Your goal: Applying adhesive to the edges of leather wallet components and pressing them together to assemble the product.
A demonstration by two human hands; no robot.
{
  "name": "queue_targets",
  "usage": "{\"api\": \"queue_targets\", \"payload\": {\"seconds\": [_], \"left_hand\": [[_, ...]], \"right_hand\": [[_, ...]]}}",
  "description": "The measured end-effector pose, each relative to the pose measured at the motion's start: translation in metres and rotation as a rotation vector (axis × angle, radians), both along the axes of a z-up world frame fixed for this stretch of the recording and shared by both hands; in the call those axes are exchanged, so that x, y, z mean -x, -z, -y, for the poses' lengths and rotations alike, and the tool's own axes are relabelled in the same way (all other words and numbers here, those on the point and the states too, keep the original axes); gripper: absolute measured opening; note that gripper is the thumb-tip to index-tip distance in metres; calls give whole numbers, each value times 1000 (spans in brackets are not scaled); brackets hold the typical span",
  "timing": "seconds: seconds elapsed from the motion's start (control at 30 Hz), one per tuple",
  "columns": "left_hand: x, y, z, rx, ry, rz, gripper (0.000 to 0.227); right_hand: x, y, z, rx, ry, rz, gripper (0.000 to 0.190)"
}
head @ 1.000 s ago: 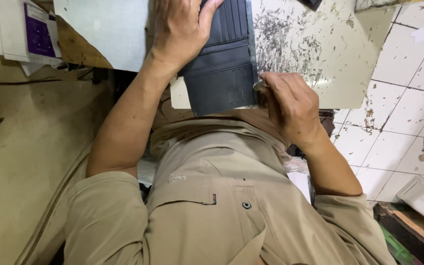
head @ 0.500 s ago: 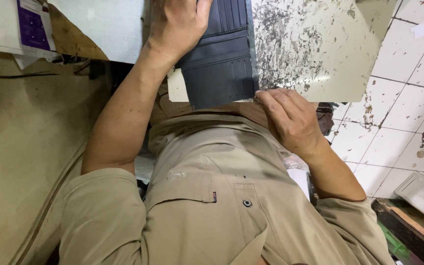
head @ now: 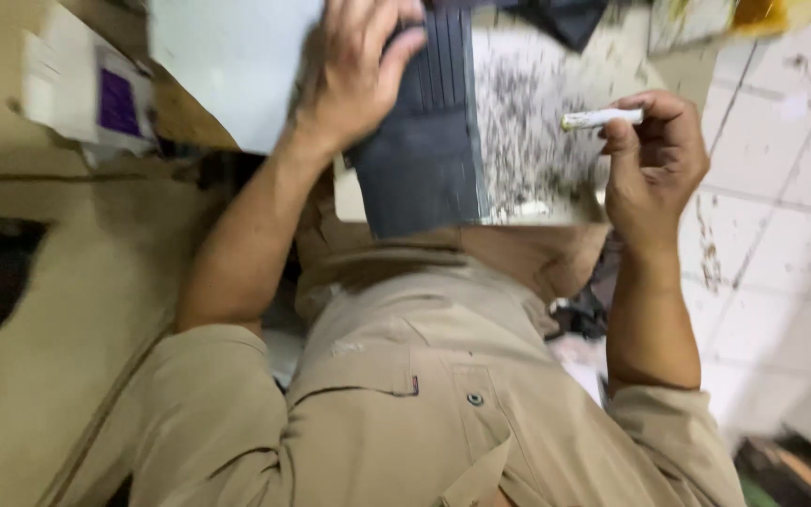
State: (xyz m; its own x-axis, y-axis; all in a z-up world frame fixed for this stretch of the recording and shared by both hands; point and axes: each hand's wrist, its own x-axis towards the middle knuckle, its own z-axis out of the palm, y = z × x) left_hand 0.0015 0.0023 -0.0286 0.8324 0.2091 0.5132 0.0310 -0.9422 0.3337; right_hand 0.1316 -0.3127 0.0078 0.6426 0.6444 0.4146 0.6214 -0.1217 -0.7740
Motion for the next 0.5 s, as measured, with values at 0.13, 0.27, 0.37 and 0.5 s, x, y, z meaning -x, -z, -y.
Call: {"api": "queue_targets", "payload": {"seconds": [0.13,0.27,0.37,0.5], "left_hand": [[21,-50,-24,509,235,37,10],[43,-47,-83,995,179,216,9],[31,-35,-145,763,-160,471,17],[-12,-9,-210,750,-119,605,20]], "right_hand": [[-22,43,-8,-62,174,-203,14],[-26,65,-13,-36,252,-273,9],[-24,63,-16,-54,235,-304,11],[-23,57,-18,-108,220,-361,16]]}}
